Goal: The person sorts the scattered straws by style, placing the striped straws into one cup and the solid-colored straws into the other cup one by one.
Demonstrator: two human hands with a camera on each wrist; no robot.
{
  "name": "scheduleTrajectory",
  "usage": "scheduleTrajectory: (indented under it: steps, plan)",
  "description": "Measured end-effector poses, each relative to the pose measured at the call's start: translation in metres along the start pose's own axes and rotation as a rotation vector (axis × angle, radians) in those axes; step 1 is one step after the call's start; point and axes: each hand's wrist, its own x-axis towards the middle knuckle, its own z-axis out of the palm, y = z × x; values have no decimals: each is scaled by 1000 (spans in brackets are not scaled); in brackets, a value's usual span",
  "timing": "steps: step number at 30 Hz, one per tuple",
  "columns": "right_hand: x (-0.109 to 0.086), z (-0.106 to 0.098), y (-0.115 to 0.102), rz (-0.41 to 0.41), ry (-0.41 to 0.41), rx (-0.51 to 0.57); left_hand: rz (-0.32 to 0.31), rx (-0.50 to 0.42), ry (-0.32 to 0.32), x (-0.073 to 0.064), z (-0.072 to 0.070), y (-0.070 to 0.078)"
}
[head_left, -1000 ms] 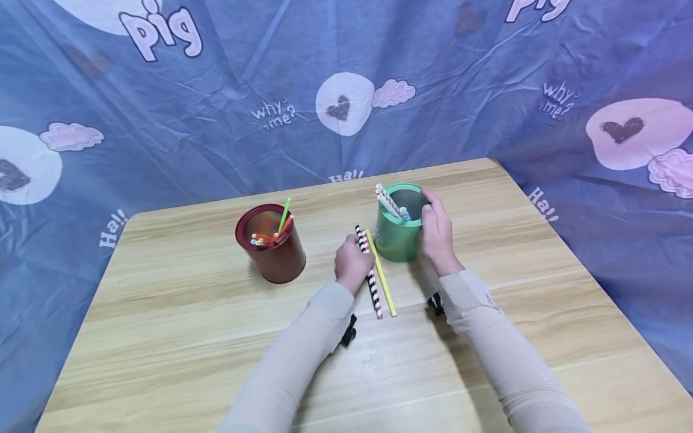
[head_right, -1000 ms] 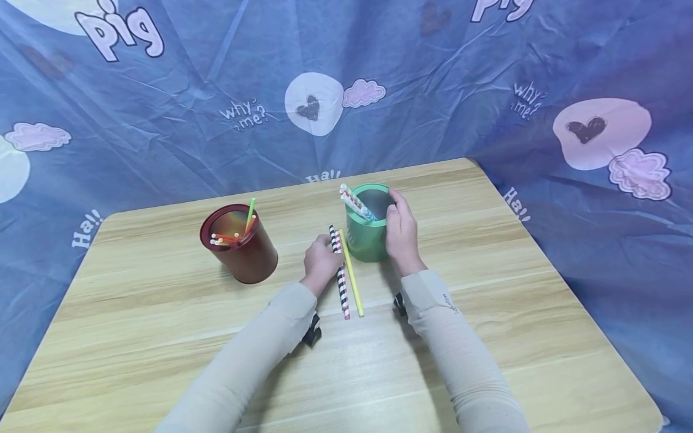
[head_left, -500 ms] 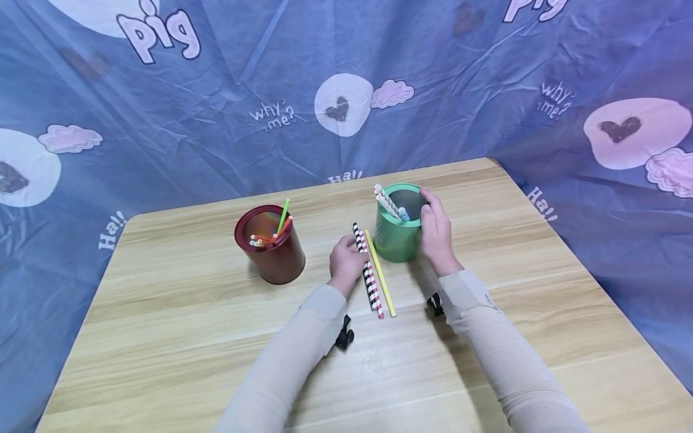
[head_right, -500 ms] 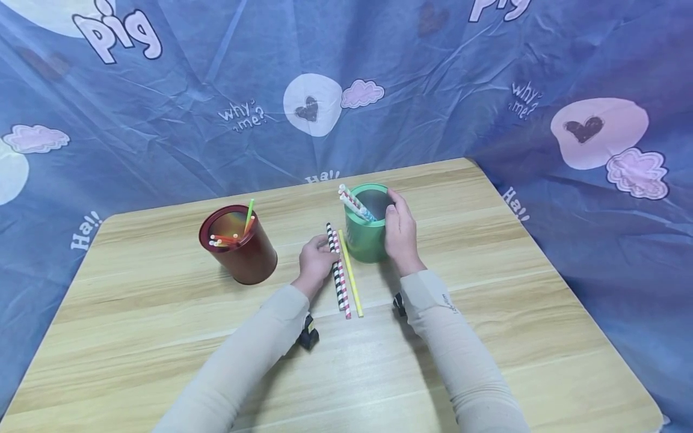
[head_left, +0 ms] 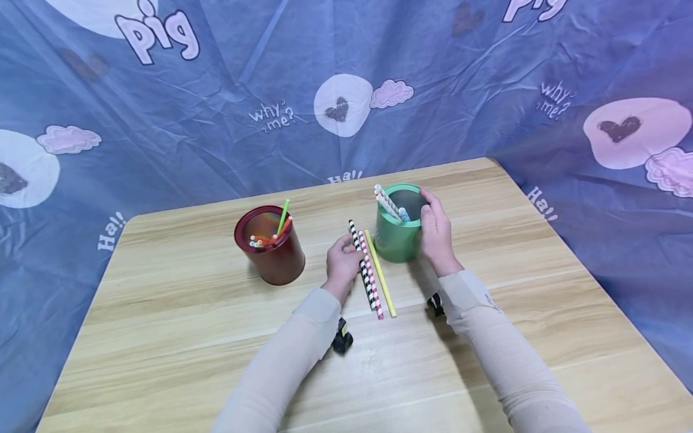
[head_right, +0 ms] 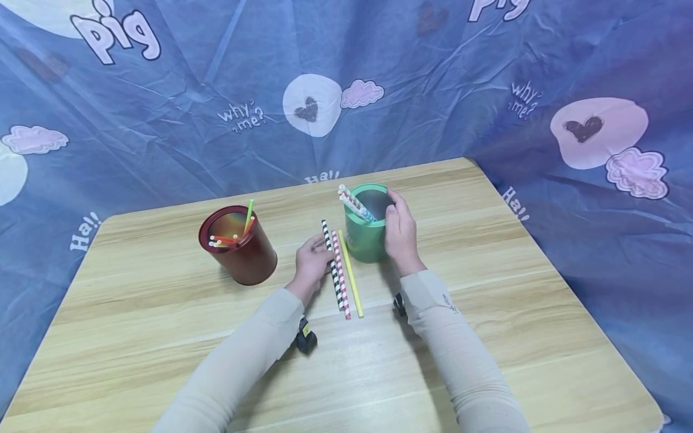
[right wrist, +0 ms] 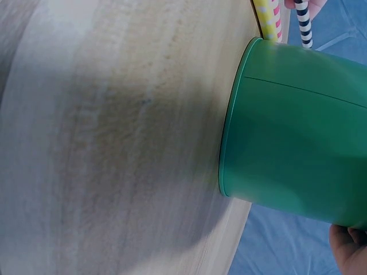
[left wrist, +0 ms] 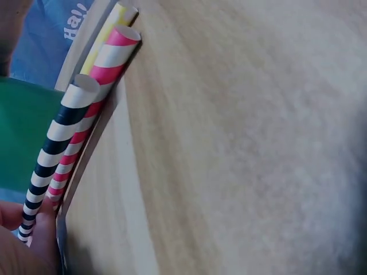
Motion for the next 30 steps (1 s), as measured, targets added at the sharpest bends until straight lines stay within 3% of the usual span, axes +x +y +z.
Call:
scheduleTrajectory:
  steps: [7, 14, 21, 25, 30]
  plan:
    - [0, 0, 1, 1, -7, -2, 28, -111, -40, -1, -3, 4]
    - [0, 0, 1, -12, -1, 1, 61, -164, -42, -5, -3, 13]
    - [0, 0, 1, -20, 0, -4, 92, -282, -73, -10, -4, 26]
    - [-1, 0, 0, -20, -1, -5, 126, -344, -80, -13, -3, 34]
    - [-1, 0, 0, -12, 1, -9, 188, -350, -60, -19, -1, 45]
